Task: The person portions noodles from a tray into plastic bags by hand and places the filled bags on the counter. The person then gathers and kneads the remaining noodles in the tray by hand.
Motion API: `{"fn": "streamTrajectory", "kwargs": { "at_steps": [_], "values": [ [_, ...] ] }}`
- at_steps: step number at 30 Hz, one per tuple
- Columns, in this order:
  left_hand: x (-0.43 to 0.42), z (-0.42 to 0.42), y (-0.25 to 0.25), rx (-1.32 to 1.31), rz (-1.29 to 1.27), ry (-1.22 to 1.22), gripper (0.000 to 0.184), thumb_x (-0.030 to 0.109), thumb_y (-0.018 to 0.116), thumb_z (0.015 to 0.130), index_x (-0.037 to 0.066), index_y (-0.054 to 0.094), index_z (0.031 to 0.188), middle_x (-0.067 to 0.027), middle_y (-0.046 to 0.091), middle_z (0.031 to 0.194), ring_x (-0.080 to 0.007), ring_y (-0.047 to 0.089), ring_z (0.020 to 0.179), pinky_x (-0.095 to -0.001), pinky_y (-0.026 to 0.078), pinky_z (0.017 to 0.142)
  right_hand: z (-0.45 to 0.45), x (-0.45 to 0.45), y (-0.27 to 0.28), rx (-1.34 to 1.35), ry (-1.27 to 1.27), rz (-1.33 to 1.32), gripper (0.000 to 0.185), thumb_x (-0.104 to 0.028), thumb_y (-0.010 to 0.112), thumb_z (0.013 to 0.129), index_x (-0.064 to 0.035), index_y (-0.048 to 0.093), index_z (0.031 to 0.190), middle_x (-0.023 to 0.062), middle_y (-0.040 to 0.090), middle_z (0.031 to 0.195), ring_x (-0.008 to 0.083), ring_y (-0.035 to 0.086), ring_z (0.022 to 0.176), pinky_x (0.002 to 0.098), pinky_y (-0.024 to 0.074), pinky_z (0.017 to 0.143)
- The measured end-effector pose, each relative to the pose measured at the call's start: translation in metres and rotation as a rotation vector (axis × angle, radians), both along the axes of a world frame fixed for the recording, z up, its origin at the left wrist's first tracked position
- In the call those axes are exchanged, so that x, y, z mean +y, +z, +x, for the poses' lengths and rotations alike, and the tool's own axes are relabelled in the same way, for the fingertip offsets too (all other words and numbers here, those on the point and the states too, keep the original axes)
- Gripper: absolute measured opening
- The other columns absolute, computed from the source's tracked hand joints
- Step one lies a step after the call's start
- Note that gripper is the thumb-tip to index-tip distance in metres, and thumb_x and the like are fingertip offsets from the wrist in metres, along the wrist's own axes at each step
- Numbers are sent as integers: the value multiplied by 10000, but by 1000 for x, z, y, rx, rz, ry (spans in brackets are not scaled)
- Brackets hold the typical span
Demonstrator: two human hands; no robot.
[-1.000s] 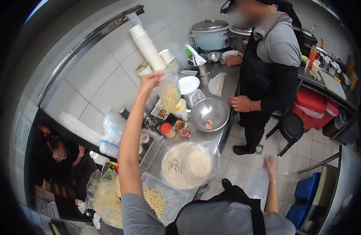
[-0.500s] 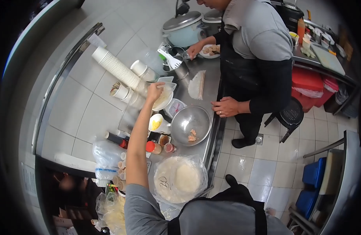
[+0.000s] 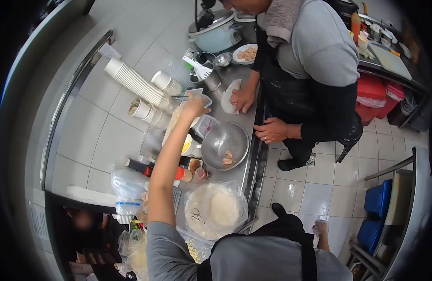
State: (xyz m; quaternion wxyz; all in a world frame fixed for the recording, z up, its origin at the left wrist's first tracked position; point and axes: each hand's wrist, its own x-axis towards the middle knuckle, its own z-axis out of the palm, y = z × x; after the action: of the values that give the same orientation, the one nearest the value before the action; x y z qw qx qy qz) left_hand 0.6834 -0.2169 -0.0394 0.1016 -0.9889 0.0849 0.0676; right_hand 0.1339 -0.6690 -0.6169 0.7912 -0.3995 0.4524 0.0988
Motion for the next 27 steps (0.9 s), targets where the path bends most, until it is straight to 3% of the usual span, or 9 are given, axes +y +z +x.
{"fn": "streamTrajectory", "kwargs": {
  "at_steps": [6,11,15,19,21,22,23,25,27],
  "values": [
    [83,26,-43,-505,-502,131,831,73,809,502,67,522,1282,-214,625,1102,-340,613,1015,-384,466,911,80,18,118,-160,393,-411,232,-225,661,826,4,641,789,71,611,672,158,586,552,290,485,499],
    [149,-70,60,-350,-946,243,695,-44,649,699,-28,408,1350,-149,664,832,-147,667,669,-272,535,622,183,80,257,-672,763,-130,424,-343,668,821,9,599,1047,96,645,893,162,617,761,311,509,682],
    [187,-194,112,-275,-1669,273,651,-66,590,774,-48,342,1375,-192,571,1200,-249,675,816,-305,550,689,247,196,373,-794,1078,86,516,-291,702,756,44,571,1126,134,650,982,210,638,809,325,517,735],
    [199,-371,145,-303,-1768,111,606,-10,516,865,-42,256,1412,-123,316,1461,-200,648,891,-300,548,769,202,341,473,-984,1612,174,429,-214,693,769,13,606,1123,121,641,1030,191,641,859,318,518,760],
    [182,-457,152,-506,-1650,148,603,-35,592,804,-39,368,1364,-145,463,1347,-215,657,874,-269,545,715,166,413,439,-1111,1756,263,429,-262,692,796,13,611,1115,106,653,1022,186,637,848,318,523,754],
    [176,-497,147,-566,-1600,229,584,51,578,803,-17,402,1357,-74,446,1379,-15,545,744,-142,477,628,150,446,432,-1260,1858,227,384,-264,680,809,18,623,1063,117,652,982,209,638,826,325,522,745],
    [174,-533,141,-589,-1625,255,591,41,579,794,-20,403,1355,-81,446,1378,-21,554,755,-147,481,623,132,475,423,-1410,1953,185,349,-267,667,822,24,634,1011,129,652,941,233,639,805,333,521,735],
    [179,-599,119,-630,-1705,319,606,-17,581,770,-28,405,1350,-110,417,1396,-86,602,788,-202,514,651,89,531,385,-1709,2025,-615,320,-266,691,790,33,626,885,165,625,850,275,629,760,345,506,704],
    [180,-658,96,-707,-1673,494,632,-79,566,743,-34,399,1351,-138,381,1420,-146,646,781,-256,544,684,54,554,343,-1978,1609,-790,300,-256,701,767,27,612,816,168,598,757,296,612,705,355,493,677]
  ]
}}
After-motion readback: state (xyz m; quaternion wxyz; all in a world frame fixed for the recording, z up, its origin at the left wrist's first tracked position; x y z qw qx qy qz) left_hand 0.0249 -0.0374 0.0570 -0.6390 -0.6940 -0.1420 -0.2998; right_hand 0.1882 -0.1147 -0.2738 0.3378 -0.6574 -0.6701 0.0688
